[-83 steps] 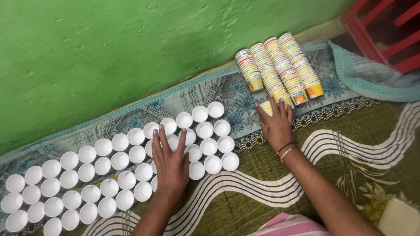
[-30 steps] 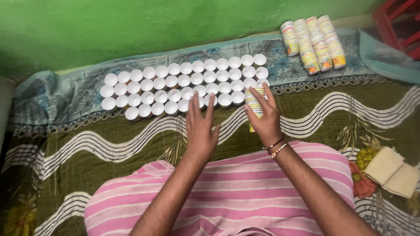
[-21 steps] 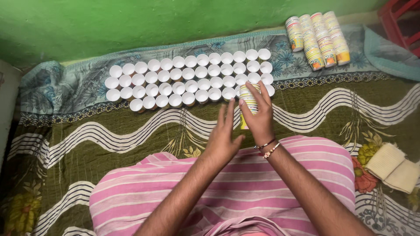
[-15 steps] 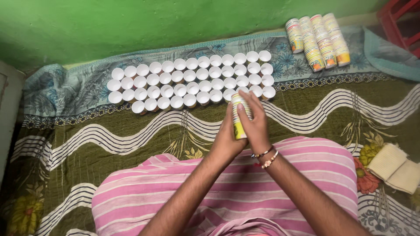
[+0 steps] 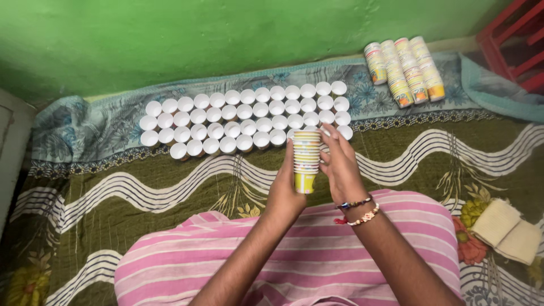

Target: The person sits on the floor and arranges white paper cups into neat rows on a patterned mat. They repeatedly pick up cups from a stack and place them into the grid, adjusting positions to maintain alignment.

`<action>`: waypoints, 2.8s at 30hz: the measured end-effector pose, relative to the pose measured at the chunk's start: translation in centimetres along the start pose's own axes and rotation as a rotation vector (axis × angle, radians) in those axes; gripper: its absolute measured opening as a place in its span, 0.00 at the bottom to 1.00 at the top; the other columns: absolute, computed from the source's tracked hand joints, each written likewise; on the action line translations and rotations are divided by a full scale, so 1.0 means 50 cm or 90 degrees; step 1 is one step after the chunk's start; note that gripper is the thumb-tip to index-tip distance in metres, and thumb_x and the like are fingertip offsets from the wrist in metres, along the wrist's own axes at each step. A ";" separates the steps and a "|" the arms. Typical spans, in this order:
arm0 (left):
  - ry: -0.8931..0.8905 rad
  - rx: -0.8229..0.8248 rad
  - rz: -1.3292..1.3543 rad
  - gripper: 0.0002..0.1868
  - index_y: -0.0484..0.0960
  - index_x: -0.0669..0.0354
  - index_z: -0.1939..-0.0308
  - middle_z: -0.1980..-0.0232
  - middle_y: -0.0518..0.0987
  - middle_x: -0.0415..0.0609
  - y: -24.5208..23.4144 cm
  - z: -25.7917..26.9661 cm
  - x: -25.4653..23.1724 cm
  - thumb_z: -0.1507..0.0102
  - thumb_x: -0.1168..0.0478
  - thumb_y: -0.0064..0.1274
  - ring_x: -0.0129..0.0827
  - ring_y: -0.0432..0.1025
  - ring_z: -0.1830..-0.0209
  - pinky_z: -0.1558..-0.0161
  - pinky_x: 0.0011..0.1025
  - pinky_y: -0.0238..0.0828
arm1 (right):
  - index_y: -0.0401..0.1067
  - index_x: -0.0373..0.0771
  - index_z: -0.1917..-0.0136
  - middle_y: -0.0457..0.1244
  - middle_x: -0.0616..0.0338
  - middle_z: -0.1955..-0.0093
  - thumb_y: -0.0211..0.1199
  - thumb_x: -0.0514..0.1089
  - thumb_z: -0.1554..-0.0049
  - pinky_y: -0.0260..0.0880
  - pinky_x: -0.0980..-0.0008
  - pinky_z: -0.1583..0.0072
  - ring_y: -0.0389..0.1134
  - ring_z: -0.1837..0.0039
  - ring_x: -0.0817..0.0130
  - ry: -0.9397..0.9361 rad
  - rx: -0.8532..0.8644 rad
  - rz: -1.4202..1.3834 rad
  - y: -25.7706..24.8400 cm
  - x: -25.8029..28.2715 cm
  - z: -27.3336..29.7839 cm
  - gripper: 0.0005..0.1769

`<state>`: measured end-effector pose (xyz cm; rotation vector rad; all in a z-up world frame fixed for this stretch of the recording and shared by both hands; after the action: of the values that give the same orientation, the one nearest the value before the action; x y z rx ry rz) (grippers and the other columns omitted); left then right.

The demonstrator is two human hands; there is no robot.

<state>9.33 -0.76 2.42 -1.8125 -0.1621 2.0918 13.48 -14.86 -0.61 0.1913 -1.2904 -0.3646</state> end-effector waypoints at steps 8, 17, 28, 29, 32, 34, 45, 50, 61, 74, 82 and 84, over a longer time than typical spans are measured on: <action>0.219 -0.060 -0.085 0.56 0.54 0.56 0.21 0.19 0.58 0.58 -0.022 0.035 -0.102 0.54 0.88 0.41 0.50 0.54 0.19 0.26 0.37 0.56 | 0.59 0.50 0.28 0.61 0.67 0.32 0.57 0.60 0.38 0.60 0.37 0.35 0.62 0.32 0.66 0.160 0.092 -0.055 0.004 -0.045 -0.010 0.29; 0.256 -0.129 -0.077 0.54 0.54 0.57 0.20 0.18 0.56 0.60 -0.018 0.049 -0.108 0.52 0.88 0.37 0.54 0.54 0.19 0.24 0.42 0.55 | 0.62 0.56 0.28 0.62 0.67 0.30 0.57 0.63 0.43 0.41 0.21 0.28 0.60 0.27 0.63 0.281 0.143 -0.181 0.056 -0.019 0.039 0.32; 0.371 -0.167 -0.198 0.49 0.55 0.67 0.22 0.20 0.58 0.64 -0.009 0.068 -0.120 0.49 0.84 0.44 0.58 0.56 0.20 0.24 0.47 0.56 | 0.60 0.52 0.26 0.63 0.62 0.31 0.63 0.59 0.43 0.60 0.32 0.31 0.61 0.28 0.59 0.286 0.265 -0.243 0.073 -0.031 0.058 0.35; 0.380 -0.158 -0.222 0.49 0.54 0.68 0.22 0.20 0.57 0.65 -0.004 0.069 -0.123 0.50 0.84 0.45 0.58 0.56 0.21 0.24 0.48 0.56 | 0.59 0.53 0.26 0.63 0.63 0.32 0.65 0.58 0.43 0.62 0.33 0.32 0.62 0.29 0.60 0.268 0.249 -0.229 0.066 -0.027 0.055 0.35; 0.370 -0.136 -0.282 0.51 0.53 0.66 0.22 0.19 0.57 0.64 0.003 0.057 -0.130 0.51 0.83 0.47 0.57 0.57 0.22 0.25 0.52 0.54 | 0.59 0.55 0.27 0.62 0.67 0.34 0.67 0.55 0.45 0.66 0.38 0.37 0.63 0.32 0.65 0.196 0.179 -0.142 0.038 -0.008 0.039 0.35; 0.334 -0.109 -0.331 0.52 0.53 0.63 0.22 0.19 0.57 0.62 0.006 0.044 -0.130 0.51 0.83 0.48 0.57 0.58 0.23 0.26 0.53 0.53 | 0.59 0.55 0.27 0.63 0.69 0.34 0.67 0.56 0.47 0.70 0.45 0.41 0.65 0.33 0.70 0.131 0.104 -0.017 0.010 0.007 0.025 0.37; 0.295 -0.135 -0.189 0.40 0.57 0.62 0.23 0.23 0.58 0.70 -0.050 0.014 -0.189 0.38 0.65 0.57 0.63 0.58 0.24 0.28 0.49 0.57 | 0.63 0.39 0.24 0.65 0.49 0.32 0.71 0.36 0.52 0.70 0.64 0.35 0.68 0.32 0.59 -0.410 0.026 0.497 0.045 0.164 0.062 0.43; 0.303 -0.091 -0.150 0.34 0.62 0.68 0.26 0.24 0.62 0.67 -0.039 -0.015 -0.180 0.36 0.64 0.54 0.60 0.61 0.24 0.27 0.45 0.58 | 0.65 0.38 0.26 0.64 0.48 0.29 0.71 0.34 0.54 0.62 0.55 0.28 0.64 0.28 0.49 -0.529 0.006 0.665 0.084 0.197 0.120 0.42; -0.018 0.023 0.252 0.34 0.61 0.61 0.23 0.34 0.76 0.60 -0.015 -0.044 -0.045 0.34 0.62 0.49 0.38 0.73 0.37 0.39 0.32 0.71 | 0.60 0.44 0.24 0.57 0.53 0.24 0.73 0.45 0.52 0.49 0.36 0.29 0.54 0.23 0.48 -0.435 -0.029 0.818 0.102 0.154 0.152 0.44; 0.075 -0.006 0.146 0.31 0.64 0.62 0.26 0.22 0.64 0.53 -0.010 -0.028 -0.059 0.35 0.66 0.49 0.38 0.63 0.24 0.30 0.32 0.62 | 0.67 0.42 0.28 0.62 0.50 0.28 0.68 0.42 0.49 0.60 0.56 0.28 0.61 0.25 0.51 -0.347 0.021 0.554 0.044 0.068 0.067 0.35; 0.090 0.012 0.146 0.32 0.66 0.62 0.27 0.25 0.69 0.55 -0.017 -0.030 -0.060 0.36 0.67 0.51 0.39 0.67 0.27 0.33 0.32 0.66 | 0.70 0.41 0.30 0.65 0.49 0.29 0.69 0.40 0.50 0.64 0.58 0.29 0.65 0.26 0.52 -0.424 0.033 0.580 0.056 0.098 0.089 0.34; 0.055 0.030 0.194 0.32 0.66 0.62 0.27 0.28 0.73 0.57 -0.018 -0.033 -0.050 0.36 0.67 0.52 0.40 0.70 0.31 0.33 0.32 0.67 | 0.70 0.41 0.30 0.65 0.49 0.30 0.71 0.40 0.53 0.62 0.55 0.28 0.64 0.27 0.50 -0.467 0.048 0.634 0.072 0.120 0.107 0.37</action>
<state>11.38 -1.02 4.77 -1.9992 0.1968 2.1855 10.29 -13.42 7.48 -0.5722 -1.9336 0.5232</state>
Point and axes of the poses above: each hand's wrist, its own z-axis away from the middle knuckle, its own y-axis out of the palm, x = y × z, the point moved 10 cm from there along -z, towards the middle knuckle
